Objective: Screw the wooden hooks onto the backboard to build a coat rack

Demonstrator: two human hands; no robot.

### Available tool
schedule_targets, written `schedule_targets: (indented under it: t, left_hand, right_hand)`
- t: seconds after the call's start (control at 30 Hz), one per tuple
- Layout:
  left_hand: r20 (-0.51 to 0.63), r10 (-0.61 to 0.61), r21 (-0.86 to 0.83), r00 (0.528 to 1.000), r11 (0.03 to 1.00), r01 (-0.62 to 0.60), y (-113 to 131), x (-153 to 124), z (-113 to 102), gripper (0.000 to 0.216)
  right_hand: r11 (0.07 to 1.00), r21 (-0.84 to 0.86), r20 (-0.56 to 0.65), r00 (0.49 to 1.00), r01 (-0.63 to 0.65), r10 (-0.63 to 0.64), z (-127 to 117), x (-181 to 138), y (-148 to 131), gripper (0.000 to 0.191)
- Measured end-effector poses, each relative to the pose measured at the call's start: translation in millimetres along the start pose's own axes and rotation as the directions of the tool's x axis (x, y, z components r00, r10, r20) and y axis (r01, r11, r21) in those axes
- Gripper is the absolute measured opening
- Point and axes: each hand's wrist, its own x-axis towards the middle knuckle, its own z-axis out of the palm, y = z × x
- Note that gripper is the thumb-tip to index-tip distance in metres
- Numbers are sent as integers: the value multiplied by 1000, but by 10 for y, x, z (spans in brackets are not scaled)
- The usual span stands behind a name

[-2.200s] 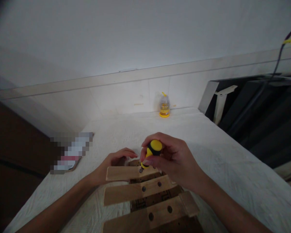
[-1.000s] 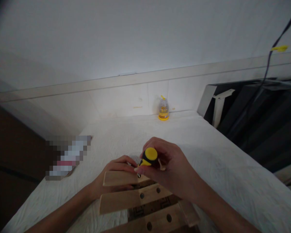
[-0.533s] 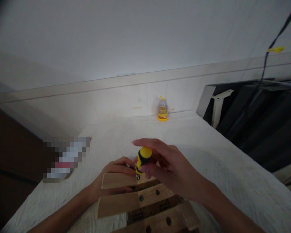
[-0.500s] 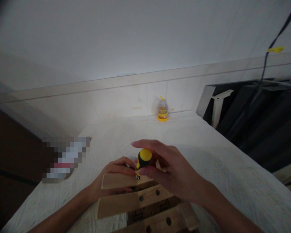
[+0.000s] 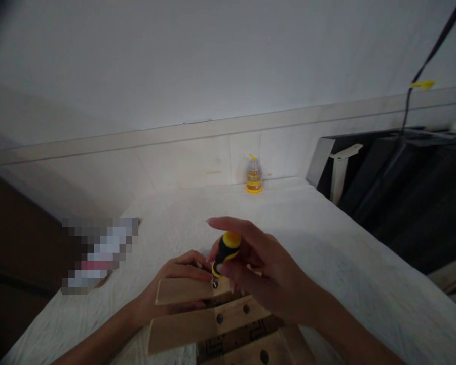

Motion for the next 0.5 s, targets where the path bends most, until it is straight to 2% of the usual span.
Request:
schedule_targets:
  t: [0.13, 0.2, 0.37, 0.5]
  left_hand:
    - [3, 12, -4, 1000, 1000, -12, -9, -2, -1, 33]
    - [9, 17, -9, 1000, 1000, -17, -14, -3, 2, 33]
    - [11, 10, -7, 1000, 1000, -10, 1, -1, 5, 33]
    - [16, -7, -2, 1000, 1000, 7, 30, 9, 1, 31]
  right_hand:
    - [999, 37, 68, 998, 0, -3, -53, 5, -5, 44]
    - [1000, -31, 19, 1000, 5, -5, -64, 19, -6, 39]
    - [962, -271, -191, 981, -33, -20, -40, 75, -20, 17]
    - [972, -218, -174, 984, -87, 49, 7, 78, -14, 11]
